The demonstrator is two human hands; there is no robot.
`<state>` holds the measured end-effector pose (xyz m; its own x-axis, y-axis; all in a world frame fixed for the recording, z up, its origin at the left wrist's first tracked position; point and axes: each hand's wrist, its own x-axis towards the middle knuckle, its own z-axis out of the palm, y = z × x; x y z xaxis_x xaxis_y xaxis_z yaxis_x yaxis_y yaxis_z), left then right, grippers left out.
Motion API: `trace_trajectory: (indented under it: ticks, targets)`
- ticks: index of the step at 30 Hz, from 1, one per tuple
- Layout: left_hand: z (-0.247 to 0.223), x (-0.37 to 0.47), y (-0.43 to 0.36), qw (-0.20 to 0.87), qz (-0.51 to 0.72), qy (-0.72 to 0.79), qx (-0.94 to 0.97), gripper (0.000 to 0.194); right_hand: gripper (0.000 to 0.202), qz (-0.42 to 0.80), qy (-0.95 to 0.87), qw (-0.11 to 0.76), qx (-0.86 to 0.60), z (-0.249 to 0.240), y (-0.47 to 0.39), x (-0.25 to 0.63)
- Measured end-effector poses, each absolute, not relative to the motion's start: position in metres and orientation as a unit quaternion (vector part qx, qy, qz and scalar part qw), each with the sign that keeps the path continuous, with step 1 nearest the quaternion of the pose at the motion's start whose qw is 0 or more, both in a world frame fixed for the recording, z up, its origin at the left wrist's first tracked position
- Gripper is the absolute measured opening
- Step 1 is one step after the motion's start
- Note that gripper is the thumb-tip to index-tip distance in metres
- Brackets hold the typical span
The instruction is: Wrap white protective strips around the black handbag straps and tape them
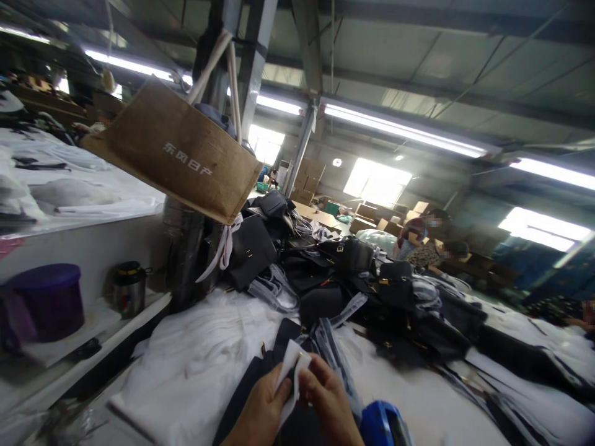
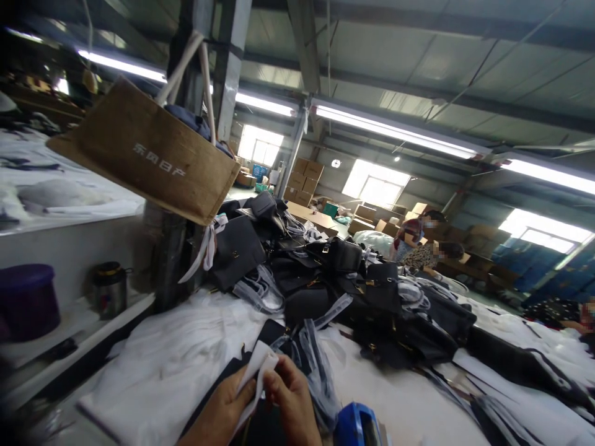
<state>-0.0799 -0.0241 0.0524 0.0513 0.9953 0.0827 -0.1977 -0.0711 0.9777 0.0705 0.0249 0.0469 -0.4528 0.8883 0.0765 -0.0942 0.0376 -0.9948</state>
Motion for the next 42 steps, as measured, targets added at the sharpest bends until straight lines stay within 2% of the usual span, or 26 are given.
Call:
trace_trajectory:
  ticks: [3,7,9,15,23,27,31,35,42]
  targets:
    - [0.050,-0.081,-0.028,0.546,0.528,0.420,0.497,0.039,0.029,0.604,-0.606,0.389,-0.343,0.051,0.023,0.070]
    - [0.049,-0.083,-0.029,0.655,0.501,0.367,0.429,0.042,0.035,0.597,-0.599,0.389,-0.366,0.047,0.024,0.072]
    - [0.051,-0.083,-0.028,0.678,0.511,0.340,0.405,0.044,0.036,0.603,-0.583,0.404,-0.366,0.041,0.023,0.074]
    - [0.049,-0.081,-0.021,0.653,0.537,0.357,0.397,0.035,0.031,0.675,-0.504,0.420,-0.338,0.029,0.018,0.074]
    - [0.039,-0.078,-0.017,0.659,0.519,0.369,0.400,0.029,0.031,0.667,-0.519,0.414,-0.338,0.026,0.022,0.075]
    - [0.043,-0.078,-0.020,0.611,0.515,0.396,0.453,0.022,0.038,0.627,-0.545,0.419,-0.367,0.027,0.019,0.075]
    - [0.047,-0.081,-0.022,0.562,0.503,0.412,0.511,0.031,0.038,0.603,-0.556,0.419,-0.389,0.028,0.018,0.075]
    - [0.041,-0.080,-0.018,0.577,0.499,0.418,0.494,0.044,0.037,0.598,-0.557,0.425,-0.388,0.030,0.019,0.073]
    - [0.028,-0.072,-0.010,0.600,0.492,0.442,0.451,0.046,0.038,0.559,-0.567,0.438,-0.417,0.028,0.021,0.069]
